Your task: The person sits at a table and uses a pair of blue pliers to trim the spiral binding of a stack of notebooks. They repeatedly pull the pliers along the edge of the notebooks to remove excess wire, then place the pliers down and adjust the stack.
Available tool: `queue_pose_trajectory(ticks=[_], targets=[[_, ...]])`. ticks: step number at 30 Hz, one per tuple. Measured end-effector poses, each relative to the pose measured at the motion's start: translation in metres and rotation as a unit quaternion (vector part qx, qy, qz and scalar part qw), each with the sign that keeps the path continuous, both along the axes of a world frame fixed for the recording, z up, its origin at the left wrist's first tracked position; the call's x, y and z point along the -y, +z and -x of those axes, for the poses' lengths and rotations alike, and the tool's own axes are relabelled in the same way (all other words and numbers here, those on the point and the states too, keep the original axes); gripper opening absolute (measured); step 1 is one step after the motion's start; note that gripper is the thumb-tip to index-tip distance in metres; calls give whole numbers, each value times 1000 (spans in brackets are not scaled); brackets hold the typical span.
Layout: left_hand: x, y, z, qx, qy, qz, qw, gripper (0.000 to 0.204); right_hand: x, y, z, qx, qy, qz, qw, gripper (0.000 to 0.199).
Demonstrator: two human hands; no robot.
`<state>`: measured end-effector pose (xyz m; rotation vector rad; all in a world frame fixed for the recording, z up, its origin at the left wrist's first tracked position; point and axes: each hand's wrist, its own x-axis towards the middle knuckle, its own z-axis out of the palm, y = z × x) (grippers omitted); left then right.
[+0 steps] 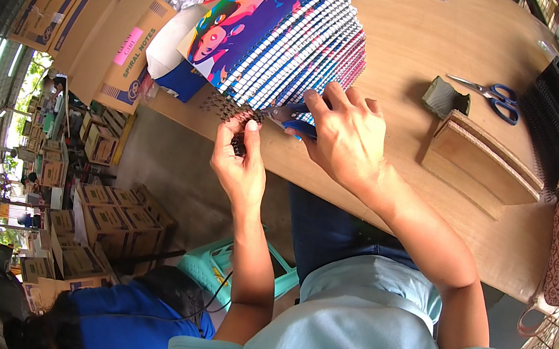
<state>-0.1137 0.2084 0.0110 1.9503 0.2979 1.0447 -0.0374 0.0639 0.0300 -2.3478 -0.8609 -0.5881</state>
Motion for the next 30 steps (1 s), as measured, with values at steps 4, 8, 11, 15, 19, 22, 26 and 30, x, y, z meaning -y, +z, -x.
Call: queue_pose_trajectory(ticks=[4, 8, 11, 15, 19, 22, 26, 30], targets=[[-1, 4, 1, -29, 33, -56, 997, 14, 2, 0, 0, -2, 1, 12, 1000, 45], [-1, 7, 3, -40, 66, -115, 990, 14, 2, 2, 0, -10, 16, -11, 1000, 41], [-7, 3, 2, -20, 45, -100, 994, 14, 2, 5, 0, -7, 7, -3, 1000, 44], [-7, 3, 0, 1, 8, -45, 999, 14, -6, 5, 1, -1, 2, 7, 1000, 45], [-6, 6, 0, 4, 10, -24, 1000, 14, -5, 6, 3, -12, -1, -1, 1000, 45], [-8, 6, 1, -16, 24, -57, 998, 13, -2, 5, 2, -18, -4, -3, 1000, 44], [-4, 9, -1, 5, 23, -67, 997, 13, -8, 4, 0, -16, 29, 4, 999, 39], [-5, 7, -1, -6, 28, -51, 998, 13, -4, 1, -3, -123, 57, 19, 991, 37]])
